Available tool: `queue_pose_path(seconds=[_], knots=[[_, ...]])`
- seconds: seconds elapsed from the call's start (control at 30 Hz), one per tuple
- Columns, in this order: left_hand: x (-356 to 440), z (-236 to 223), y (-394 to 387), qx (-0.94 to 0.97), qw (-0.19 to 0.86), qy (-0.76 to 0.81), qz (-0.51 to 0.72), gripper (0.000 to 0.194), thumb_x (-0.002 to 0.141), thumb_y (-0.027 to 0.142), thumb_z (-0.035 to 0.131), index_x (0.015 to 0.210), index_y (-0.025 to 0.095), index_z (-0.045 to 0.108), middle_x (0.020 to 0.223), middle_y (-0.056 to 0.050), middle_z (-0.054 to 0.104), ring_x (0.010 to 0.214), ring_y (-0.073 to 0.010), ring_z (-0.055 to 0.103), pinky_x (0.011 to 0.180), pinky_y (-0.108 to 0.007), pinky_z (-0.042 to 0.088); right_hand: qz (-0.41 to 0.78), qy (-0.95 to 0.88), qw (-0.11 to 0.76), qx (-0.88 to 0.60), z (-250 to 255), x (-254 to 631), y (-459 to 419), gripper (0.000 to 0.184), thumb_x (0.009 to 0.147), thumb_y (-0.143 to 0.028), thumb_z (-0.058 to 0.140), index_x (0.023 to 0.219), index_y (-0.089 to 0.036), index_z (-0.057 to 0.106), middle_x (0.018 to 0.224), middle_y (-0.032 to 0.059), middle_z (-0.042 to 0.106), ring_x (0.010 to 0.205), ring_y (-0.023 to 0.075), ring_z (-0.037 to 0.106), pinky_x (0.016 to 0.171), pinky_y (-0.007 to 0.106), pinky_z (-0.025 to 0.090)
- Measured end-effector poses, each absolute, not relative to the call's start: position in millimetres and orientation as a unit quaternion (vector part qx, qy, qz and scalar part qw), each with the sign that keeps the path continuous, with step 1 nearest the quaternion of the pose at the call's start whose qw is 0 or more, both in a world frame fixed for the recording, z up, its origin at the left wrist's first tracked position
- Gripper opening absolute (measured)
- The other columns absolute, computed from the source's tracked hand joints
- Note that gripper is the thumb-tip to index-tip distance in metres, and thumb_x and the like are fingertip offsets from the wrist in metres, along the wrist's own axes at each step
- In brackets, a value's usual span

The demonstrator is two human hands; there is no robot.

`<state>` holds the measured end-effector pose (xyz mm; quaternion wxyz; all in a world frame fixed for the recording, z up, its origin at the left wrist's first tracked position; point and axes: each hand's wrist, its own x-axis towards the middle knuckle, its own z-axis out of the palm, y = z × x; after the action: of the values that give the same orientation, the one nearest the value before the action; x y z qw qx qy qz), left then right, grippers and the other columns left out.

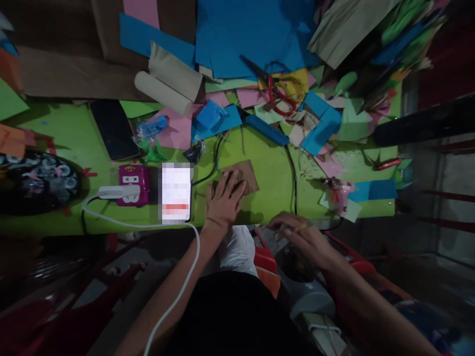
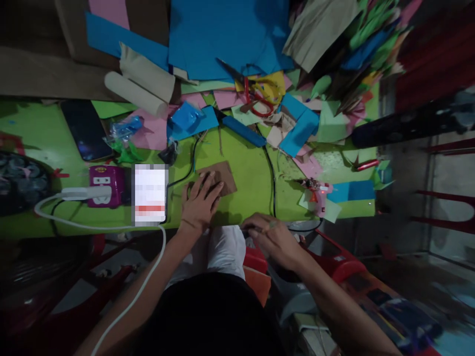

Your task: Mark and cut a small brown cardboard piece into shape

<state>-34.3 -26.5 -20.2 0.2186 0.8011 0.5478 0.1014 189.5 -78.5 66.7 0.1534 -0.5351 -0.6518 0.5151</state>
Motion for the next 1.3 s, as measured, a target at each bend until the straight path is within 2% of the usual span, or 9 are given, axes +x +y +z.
queue_pose_path(seconds=[0.1, 0.17, 0.3, 0.4, 0.5, 0.7, 0.97, 1.3], knots=[[-34.5, -20.4, -22.6, 0.808, 0.218, 0.537, 0.104, 0.041, 0.099, 0.033, 0.046, 0.138, 0.033, 0.06, 0.157, -0.006, 0.048, 0.148, -0.0279, 0.04, 0.119, -0.056, 0.028, 0.469, -0.569, 0.295, -0.608, 65.3, 186.4, -46.6, 0.053, 0.1, -0.059, 0.038, 0.084, -0.02, 0.07, 0.072, 0.0038, 0.064, 0.063, 0.0169, 0.058, 0.057, 0.03, 0.048], [-35.5, -19.8, -19.3, 0.811, 0.212, 0.536, 0.099, 0.039, 0.098, 0.031, 0.049, 0.135, 0.034, 0.062, 0.156, -0.005, 0.05, 0.146, -0.0284, 0.043, 0.118, -0.056, 0.029, 0.452, -0.504, 0.374, -0.634, 54.5, 176.1, -19.3, 0.052, 0.099, -0.061, 0.04, 0.083, -0.021, 0.069, 0.058, -0.0009, 0.053, 0.052, 0.0142, 0.049, 0.049, 0.027, 0.041], [-37.5, -19.6, -14.5, 0.819, 0.199, 0.532, 0.081, 0.046, 0.094, 0.022, 0.053, 0.138, 0.035, 0.06, 0.155, -0.004, 0.052, 0.141, -0.0278, 0.047, 0.118, -0.054, 0.029, 0.454, -0.462, 0.463, -0.604, 18.2, 155.4, 22.5, 0.038, 0.092, -0.057, 0.056, 0.084, -0.021, 0.067, 0.073, 0.0011, 0.065, 0.063, 0.0152, 0.06, 0.06, 0.029, 0.051], [-36.8, -19.6, -13.7, 0.816, 0.188, 0.539, 0.087, 0.047, 0.098, 0.026, 0.048, 0.144, 0.032, 0.054, 0.152, -0.005, 0.055, 0.138, -0.027, 0.05, 0.118, -0.052, 0.03, 0.425, -0.471, 0.465, -0.618, -8.7, 151.7, 32.9, 0.02, 0.081, -0.043, 0.07, 0.083, -0.023, 0.065, 0.077, -0.0008, 0.065, 0.069, 0.0153, 0.061, 0.063, 0.028, 0.051], [-34.9, -18.8, -14.3, 0.813, 0.182, 0.545, 0.099, 0.045, 0.1, 0.03, 0.045, 0.144, 0.03, 0.055, 0.15, -0.007, 0.057, 0.136, -0.0268, 0.052, 0.117, -0.051, 0.032, 0.375, -0.478, 0.476, -0.636, -24.9, 154.0, 31.3, 0.015, 0.08, -0.036, 0.068, 0.081, -0.023, 0.06, 0.073, -0.0026, 0.06, 0.065, 0.0141, 0.059, 0.059, 0.027, 0.049], [-33.6, -16.3, -14.8, 0.81, 0.184, 0.548, 0.097, 0.044, 0.1, 0.029, 0.045, 0.142, 0.029, 0.056, 0.153, -0.007, 0.053, 0.137, -0.0265, 0.051, 0.117, -0.052, 0.032, 0.336, -0.503, 0.484, -0.632, -30.8, 155.6, 26.1, 0.015, 0.085, -0.034, 0.065, 0.083, -0.024, 0.054, 0.072, -0.0039, 0.057, 0.061, 0.013, 0.057, 0.056, 0.026, 0.047], [-33.2, -16.5, -15.0, 0.813, 0.181, 0.545, 0.1, 0.043, 0.1, 0.029, 0.045, 0.141, 0.027, 0.057, 0.153, -0.006, 0.053, 0.137, -0.0266, 0.051, 0.116, -0.054, 0.033, 0.328, -0.526, 0.466, -0.631, -34.0, 157.4, 26.4, 0.012, 0.085, -0.031, 0.065, 0.084, -0.023, 0.056, 0.075, -0.0023, 0.058, 0.067, 0.0155, 0.057, 0.062, 0.029, 0.047], [-32.7, -16.2, -15.3, 0.813, 0.178, 0.546, 0.092, 0.042, 0.1, 0.029, 0.044, 0.14, 0.027, 0.057, 0.154, -0.005, 0.052, 0.138, -0.0276, 0.05, 0.116, -0.055, 0.034, 0.328, -0.533, 0.445, -0.64, -34.5, 159.2, 25.4, 0.014, 0.086, -0.035, 0.063, 0.083, -0.024, 0.055, 0.074, -0.0022, 0.056, 0.068, 0.0165, 0.057, 0.06, 0.029, 0.046]])
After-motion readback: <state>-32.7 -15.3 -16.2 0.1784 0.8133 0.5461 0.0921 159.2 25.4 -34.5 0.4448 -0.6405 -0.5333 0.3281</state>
